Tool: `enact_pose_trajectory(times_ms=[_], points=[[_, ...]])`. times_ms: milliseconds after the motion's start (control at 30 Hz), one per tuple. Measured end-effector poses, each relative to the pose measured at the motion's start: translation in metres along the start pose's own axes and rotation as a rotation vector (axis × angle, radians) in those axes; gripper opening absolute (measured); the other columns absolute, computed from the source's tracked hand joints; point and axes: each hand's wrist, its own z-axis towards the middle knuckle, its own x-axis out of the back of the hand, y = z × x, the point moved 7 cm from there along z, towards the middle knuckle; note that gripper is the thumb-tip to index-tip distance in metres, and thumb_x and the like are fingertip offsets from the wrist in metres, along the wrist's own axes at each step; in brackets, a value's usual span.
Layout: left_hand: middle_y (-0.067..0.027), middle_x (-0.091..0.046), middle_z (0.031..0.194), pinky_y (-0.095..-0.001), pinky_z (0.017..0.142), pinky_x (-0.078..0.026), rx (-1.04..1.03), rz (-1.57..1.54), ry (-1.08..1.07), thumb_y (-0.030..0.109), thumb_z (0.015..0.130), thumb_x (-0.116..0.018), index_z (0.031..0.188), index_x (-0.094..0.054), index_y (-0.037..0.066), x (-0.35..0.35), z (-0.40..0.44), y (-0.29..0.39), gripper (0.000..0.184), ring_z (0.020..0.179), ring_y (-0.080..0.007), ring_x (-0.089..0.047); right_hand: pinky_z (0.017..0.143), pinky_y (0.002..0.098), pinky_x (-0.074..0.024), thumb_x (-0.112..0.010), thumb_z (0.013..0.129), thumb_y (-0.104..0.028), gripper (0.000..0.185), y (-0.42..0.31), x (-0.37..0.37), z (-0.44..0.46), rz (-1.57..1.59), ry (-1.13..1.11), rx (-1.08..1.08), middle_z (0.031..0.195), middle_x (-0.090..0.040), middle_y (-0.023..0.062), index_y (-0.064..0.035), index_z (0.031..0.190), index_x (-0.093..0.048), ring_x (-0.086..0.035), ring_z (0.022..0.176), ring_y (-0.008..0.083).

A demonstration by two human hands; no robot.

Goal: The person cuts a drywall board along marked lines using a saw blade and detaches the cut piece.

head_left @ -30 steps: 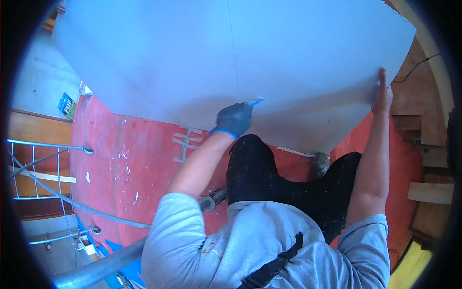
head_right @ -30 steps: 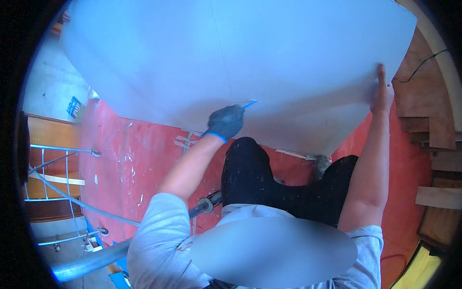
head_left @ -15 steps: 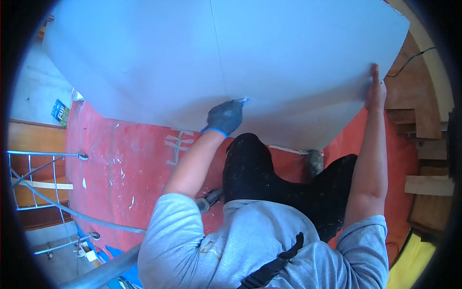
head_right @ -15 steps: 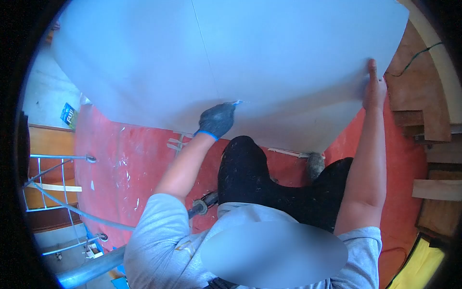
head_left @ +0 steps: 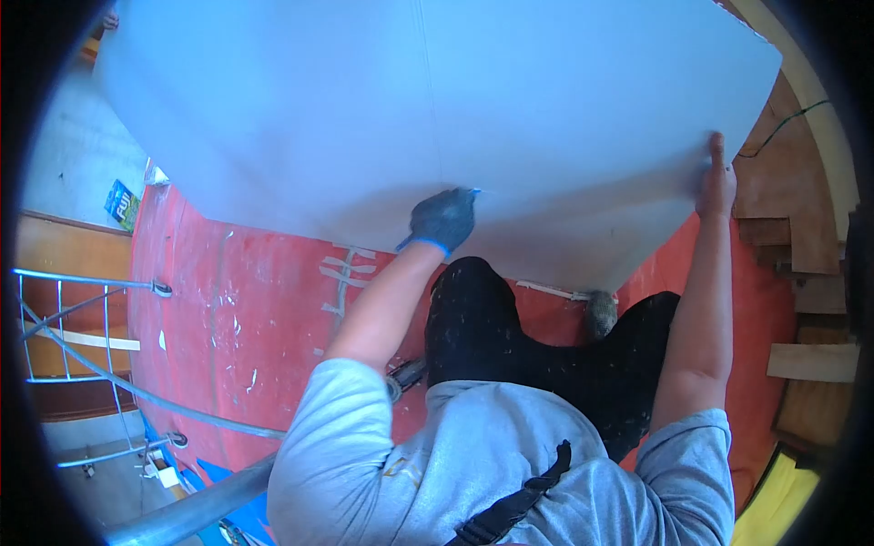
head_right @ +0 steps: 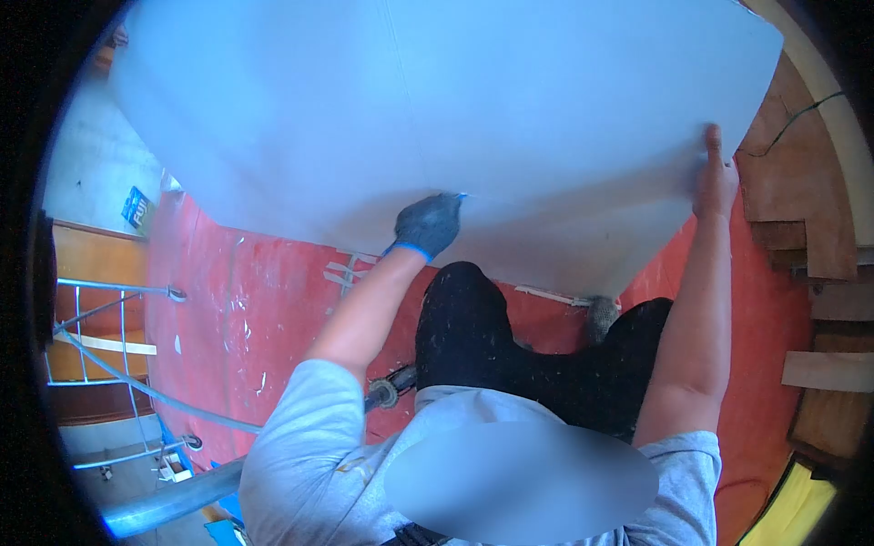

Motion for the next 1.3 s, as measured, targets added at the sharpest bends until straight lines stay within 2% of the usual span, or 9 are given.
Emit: enact_pose_trajectory(times_ms=[233,333,433,500,600,733,1033,1133,1300], points=[[-0.0217,-0.074,0.094,-0.0583,0.074,-0.056,0.033,0.057,-0.035,0.025,0.099,-0.049,0.095,-0.070,0.007,0.014,-0.012,-0.016,0.027,0.085,-0.0428,-0.072,0.088,0.0329,-0.0490,-0.075,0.085,-0.070,0.084,0.004,0.001,0.004,0.045,-0.026,0.066,0.116,-0.066,0.0062,0.0035,0.125,-0.067,-0.060,0.097,0.0160],[-0.0217,-0.074,0.092,-0.0582,0.074,-0.056,0.057,0.041,-0.049,0.026,0.099,-0.050,0.096,-0.069,0.007,0.005,0.005,-0.013,0.027,0.083,-0.0419,-0.073,0.087,0.0335,-0.0494,-0.076,0.085,-0.069,0.085,-0.004,0.000,0.001,-0.023,0.074,0.083,0.116,-0.066,0.0071,0.0042,0.127,-0.065,-0.060,0.097,0.0164],[-0.0213,-0.074,0.094,-0.0579,0.075,-0.057,0.077,0.061,-0.117,0.025,0.099,-0.049,0.098,-0.069,0.008,0.012,-0.017,-0.024,0.027,0.085,-0.0419,-0.073,0.088,0.0353,-0.0498,-0.077,0.084,-0.069,0.086,-0.007,-0.010,-0.008,0.091,-0.039,-0.002,0.115,-0.065,0.0081,0.0047,0.127,-0.063,-0.060,0.099,0.0175],[-0.0211,-0.074,0.095,-0.0577,0.075,-0.057,0.080,0.077,-0.138,0.025,0.099,-0.048,0.099,-0.069,0.008,0.016,-0.022,-0.018,0.027,0.086,-0.0417,-0.073,0.088,0.0354,-0.0500,-0.077,0.083,-0.069,0.085,0.002,-0.001,-0.001,0.021,0.018,-0.003,0.112,-0.065,0.0079,0.0039,0.124,-0.064,-0.060,0.096,0.0178],[-0.0211,-0.074,0.095,-0.0578,0.075,-0.057,0.027,0.003,-0.039,0.026,0.098,-0.049,0.099,-0.069,0.008,0.000,-0.001,-0.009,0.027,0.085,-0.0411,-0.074,0.087,0.0354,-0.0501,-0.078,0.082,-0.070,0.084,0.002,0.005,0.006,-0.011,0.048,0.021,0.108,-0.064,0.0071,0.0031,0.120,-0.065,-0.060,0.094,0.0176],[-0.0211,-0.074,0.095,-0.0582,0.075,-0.057,0.049,0.032,-0.078,0.028,0.099,-0.051,0.100,-0.069,0.008,0.007,-0.012,-0.019,0.028,0.084,-0.0413,-0.074,0.086,0.0349,-0.0498,-0.078,0.081,-0.071,0.083,0.008,0.002,0.004,0.035,0.028,-0.002,0.106,-0.064,0.0068,0.0033,0.117,-0.067,-0.059,0.092,0.0171],[-0.0196,-0.074,0.091,-0.0582,0.074,-0.056,0.118,0.047,-0.084,0.032,0.102,-0.048,0.093,-0.068,0.008,0.005,-0.035,-0.034,0.032,0.082,-0.0415,-0.073,0.092,0.0375,-0.0502,-0.075,0.085,-0.069,0.086,0.006,-0.003,0.008,0.029,0.022,0.004,0.121,-0.065,0.0089,0.0053,0.127,-0.064,-0.061,0.105,0.0201],[-0.0199,-0.074,0.091,-0.0578,0.073,-0.057,0.078,0.019,-0.052,0.031,0.101,-0.049,0.093,-0.069,0.008,0.021,-0.028,-0.034,0.032,0.083,-0.0413,-0.073,0.107,0.0409,-0.0450,-0.073,0.088,-0.068,0.091,0.001,-0.005,-0.001,0.044,-0.011,-0.026,0.142,-0.058,0.0100,0.0013,0.144,-0.055,-0.055,0.129,0.0242],[-0.0205,-0.074,0.093,-0.0579,0.073,-0.057,0.027,0.004,-0.054,0.026,0.098,-0.050,0.096,-0.071,0.008,0.010,0.001,-0.015,0.028,0.084,-0.0417,-0.073,0.110,0.0411,-0.0431,-0.071,0.091,-0.065,0.090,-0.001,-0.006,0.001,0.063,-0.041,0.012,0.146,-0.055,0.0094,0.0012,0.147,-0.052,-0.053,0.131,0.0245]])
